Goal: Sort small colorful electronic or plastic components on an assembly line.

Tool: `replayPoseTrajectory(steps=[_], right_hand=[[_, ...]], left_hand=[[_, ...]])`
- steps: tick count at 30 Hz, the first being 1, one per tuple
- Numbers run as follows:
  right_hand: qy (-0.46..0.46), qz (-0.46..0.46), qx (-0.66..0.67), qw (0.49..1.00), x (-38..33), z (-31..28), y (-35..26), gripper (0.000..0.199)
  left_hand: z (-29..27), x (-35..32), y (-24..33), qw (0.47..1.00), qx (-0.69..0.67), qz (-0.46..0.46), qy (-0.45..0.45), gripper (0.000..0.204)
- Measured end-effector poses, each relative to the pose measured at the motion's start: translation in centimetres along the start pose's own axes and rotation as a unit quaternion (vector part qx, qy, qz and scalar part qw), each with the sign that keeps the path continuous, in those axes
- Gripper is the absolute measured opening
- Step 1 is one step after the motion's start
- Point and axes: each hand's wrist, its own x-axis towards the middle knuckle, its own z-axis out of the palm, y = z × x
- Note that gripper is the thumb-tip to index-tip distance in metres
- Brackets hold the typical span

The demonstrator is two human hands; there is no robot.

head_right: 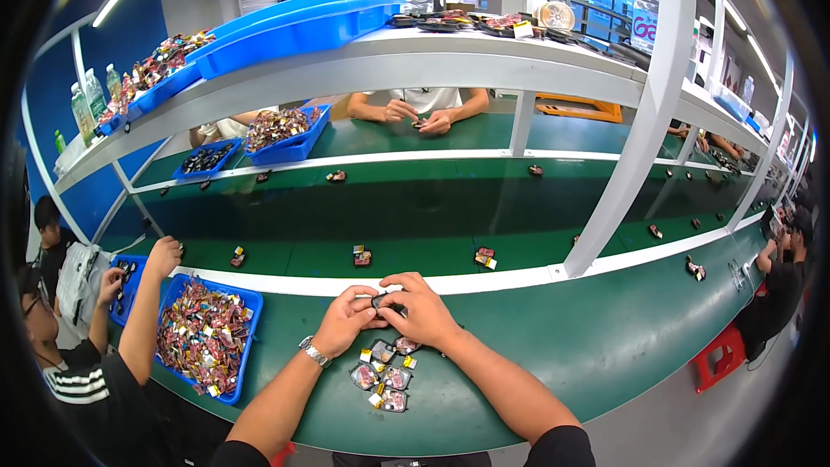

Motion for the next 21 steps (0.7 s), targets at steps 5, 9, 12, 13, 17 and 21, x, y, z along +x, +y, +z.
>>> replayPoseTrajectory(steps=[5,9,12,13,17,21], right_hand=[[-0.006,-0.01,0.009,1.0,0.0,0.2,-0.2,0.011],[0.003,0.001,0.024,1.0,-0.3,0.4,0.2,0.011],[0.014,0.025,0.04,0.999,-0.4,0.8,0.2,0.012],[0.02,0.039,0.049,0.998,-0.4,1.0,0.1,0.012],[0.025,0.052,0.07,0.996,-0.5,1.3,0.1,0.012],[0.035,0.039,0.041,0.998,-0.6,1.3,0.4,0.015]], left_hand=[[-0.3,0.0,-0.1,1.0,-0.007,-0.008,-0.01,0.028],[-0.4,0.0,-0.2,1.0,-0.016,-0.003,-0.015,0.028],[-0.4,0.0,-0.3,1.0,-0.013,-0.002,-0.011,0.028],[-0.4,0.0,-0.3,1.0,-0.013,-0.002,-0.011,0.028],[-0.5,0.0,-0.3,1.0,-0.008,0.001,-0.009,0.028],[-0.2,0.0,-0.1,1.0,-0.012,-0.002,-0.007,0.026]])
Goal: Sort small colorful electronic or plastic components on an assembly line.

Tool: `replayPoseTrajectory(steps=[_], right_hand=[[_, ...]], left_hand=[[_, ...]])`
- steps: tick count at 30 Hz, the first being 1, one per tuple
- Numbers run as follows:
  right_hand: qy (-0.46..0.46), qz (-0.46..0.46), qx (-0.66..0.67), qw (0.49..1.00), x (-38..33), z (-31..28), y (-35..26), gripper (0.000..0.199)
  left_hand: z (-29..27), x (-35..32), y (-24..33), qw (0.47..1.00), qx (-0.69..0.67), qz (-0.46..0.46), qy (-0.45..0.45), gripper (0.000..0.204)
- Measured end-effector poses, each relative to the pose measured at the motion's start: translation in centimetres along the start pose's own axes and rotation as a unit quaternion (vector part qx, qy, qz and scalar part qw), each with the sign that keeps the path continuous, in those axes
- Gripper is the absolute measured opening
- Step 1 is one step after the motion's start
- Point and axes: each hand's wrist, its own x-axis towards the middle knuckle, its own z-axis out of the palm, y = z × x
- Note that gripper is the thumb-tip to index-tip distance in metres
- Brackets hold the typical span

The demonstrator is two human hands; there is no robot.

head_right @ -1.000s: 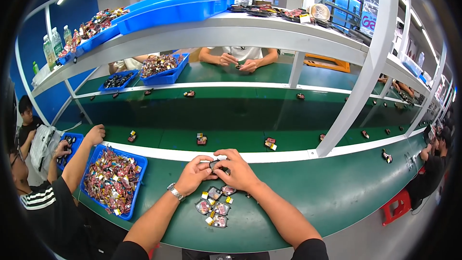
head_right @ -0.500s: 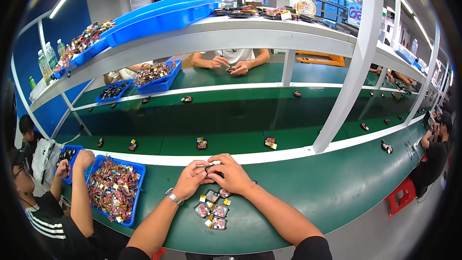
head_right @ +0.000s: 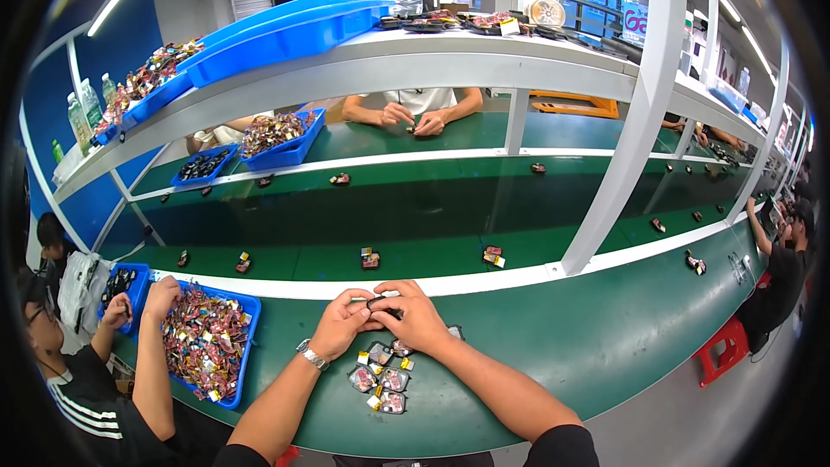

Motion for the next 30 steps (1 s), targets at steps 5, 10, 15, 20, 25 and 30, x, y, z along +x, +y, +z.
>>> replayPoseTrajectory(steps=[5,10,15,20,25,30], right_hand=[[-0.006,-0.028,0.025,0.999,0.3,0.2,-0.7,0.013],[0.008,-0.003,0.0,1.0,0.0,0.0,-0.9,0.014],[-0.009,0.004,0.008,1.0,0.1,0.1,-1.7,0.016],[0.012,-0.017,-0.025,0.999,-0.1,-0.1,-2.1,0.018],[0.048,-0.038,-0.025,0.998,0.2,0.8,-1.6,0.015],[0.026,-0.035,-0.019,0.999,-0.2,0.4,-1.6,0.019]], left_hand=[[-0.4,-0.1,-0.4,1.0,0.001,0.015,-0.004,0.025],[-0.3,-0.3,-0.2,1.0,-0.011,-0.013,-0.004,0.026],[-0.8,-0.1,-1.0,0.999,-0.038,-0.01,-0.003,0.025],[-0.6,-0.1,-0.6,0.999,-0.045,0.014,0.006,0.024],[-1.3,-0.4,-0.4,0.998,-0.059,0.015,0.005,0.024],[-0.6,0.0,-0.9,0.998,-0.042,0.031,0.031,0.023]])
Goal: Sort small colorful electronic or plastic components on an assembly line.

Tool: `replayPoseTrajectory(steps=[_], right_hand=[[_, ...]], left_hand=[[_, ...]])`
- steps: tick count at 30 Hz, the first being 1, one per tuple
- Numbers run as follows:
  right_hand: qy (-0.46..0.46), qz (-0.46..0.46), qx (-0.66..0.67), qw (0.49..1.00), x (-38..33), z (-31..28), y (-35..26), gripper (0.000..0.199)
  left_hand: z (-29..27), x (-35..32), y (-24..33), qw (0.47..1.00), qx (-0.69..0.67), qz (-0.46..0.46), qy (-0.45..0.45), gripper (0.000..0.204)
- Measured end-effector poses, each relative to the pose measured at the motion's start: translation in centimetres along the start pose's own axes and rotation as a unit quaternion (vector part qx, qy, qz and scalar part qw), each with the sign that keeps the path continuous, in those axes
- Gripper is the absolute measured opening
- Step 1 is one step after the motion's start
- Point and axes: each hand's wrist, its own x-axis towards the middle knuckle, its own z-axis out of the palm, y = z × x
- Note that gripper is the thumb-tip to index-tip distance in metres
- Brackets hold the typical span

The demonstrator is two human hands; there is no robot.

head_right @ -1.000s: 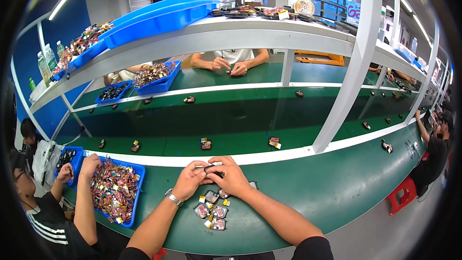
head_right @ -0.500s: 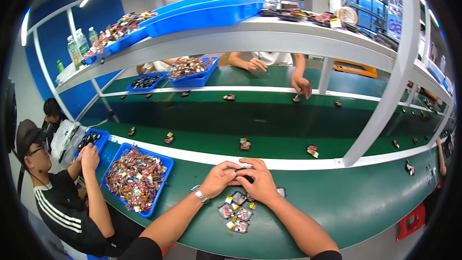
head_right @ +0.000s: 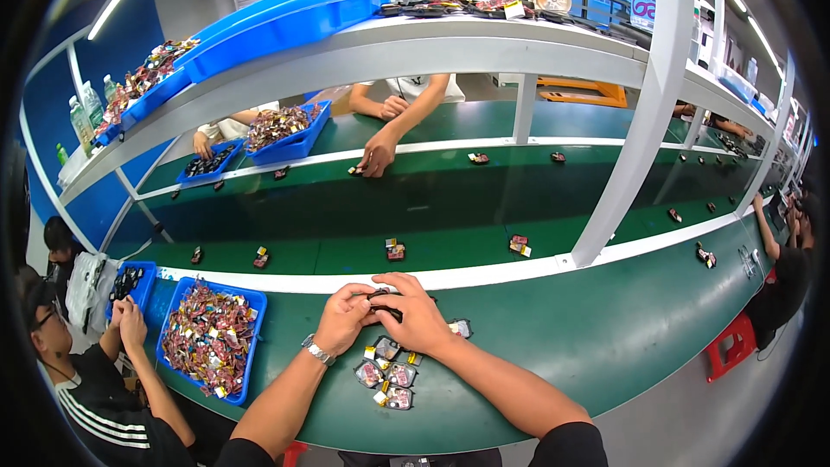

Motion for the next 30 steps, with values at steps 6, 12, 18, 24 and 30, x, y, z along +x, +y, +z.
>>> replayPoseTrajectory(steps=[6,12,18,24,30], right_hand=[[0.018,-0.013,-0.021,1.0,0.1,-0.1,-0.2,0.018],[0.075,-0.105,-0.095,0.987,0.4,-0.1,-0.1,0.018],[0.059,-0.108,-0.144,0.982,0.4,-0.1,-1.0,0.017],[0.056,-0.106,-0.18,0.976,0.3,0.1,-0.8,0.021],[0.058,-0.127,-0.175,0.975,0.4,-0.4,-0.8,0.02]], left_hand=[[0.3,-0.1,0.5,1.0,-0.005,-0.006,0.006,0.024],[0.6,-0.1,0.6,1.0,0.004,-0.011,0.014,0.025],[0.4,-0.2,0.7,1.0,-0.002,-0.012,0.014,0.027],[0.3,0.0,0.3,1.0,-0.002,-0.011,0.016,0.026],[0.4,-0.1,0.5,1.0,0.003,-0.015,0.01,0.025]])
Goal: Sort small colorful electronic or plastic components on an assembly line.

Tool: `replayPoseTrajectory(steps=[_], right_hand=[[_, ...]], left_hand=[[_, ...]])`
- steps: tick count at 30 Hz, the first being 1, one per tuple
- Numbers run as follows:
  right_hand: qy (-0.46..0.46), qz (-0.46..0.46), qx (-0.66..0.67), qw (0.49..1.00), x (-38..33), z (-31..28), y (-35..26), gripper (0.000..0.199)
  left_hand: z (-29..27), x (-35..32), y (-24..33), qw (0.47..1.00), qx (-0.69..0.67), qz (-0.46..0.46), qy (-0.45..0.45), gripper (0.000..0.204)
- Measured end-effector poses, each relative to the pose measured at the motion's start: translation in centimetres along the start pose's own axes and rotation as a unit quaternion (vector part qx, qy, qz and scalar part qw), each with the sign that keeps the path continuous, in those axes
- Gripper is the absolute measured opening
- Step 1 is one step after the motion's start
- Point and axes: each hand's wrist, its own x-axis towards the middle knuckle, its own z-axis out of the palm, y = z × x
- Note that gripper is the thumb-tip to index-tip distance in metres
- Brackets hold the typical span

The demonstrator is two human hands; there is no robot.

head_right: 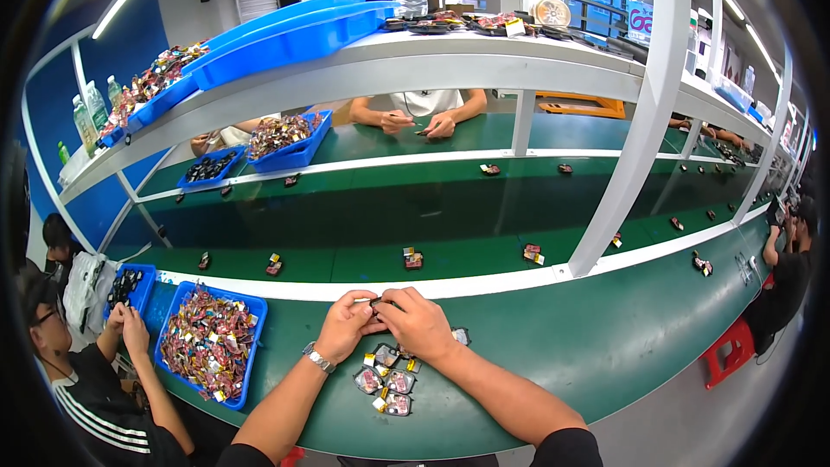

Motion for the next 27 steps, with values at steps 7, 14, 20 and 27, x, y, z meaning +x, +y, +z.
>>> replayPoseTrajectory(steps=[7,14,20,27], right_hand=[[0.006,-0.017,-0.027,0.999,0.03,0.34,-0.09,0.019],[0.019,-0.006,-0.024,1.0,-0.2,0.83,-0.06,0.018],[0.013,-0.01,-0.051,0.999,-0.02,0.56,-0.32,0.018],[-0.001,-0.045,-0.051,0.998,0.09,0.55,0.45,0.019]], left_hand=[[0.04,0.01,-0.06,1.0,0.007,-0.001,0.005,0.025],[-0.06,0.09,-0.2,1.0,0.004,0.004,0.003,0.025],[0.3,0.05,-0.01,1.0,0.017,-0.004,0.003,0.025],[0.11,0.02,-0.08,1.0,0.019,-0.001,0.014,0.024]])
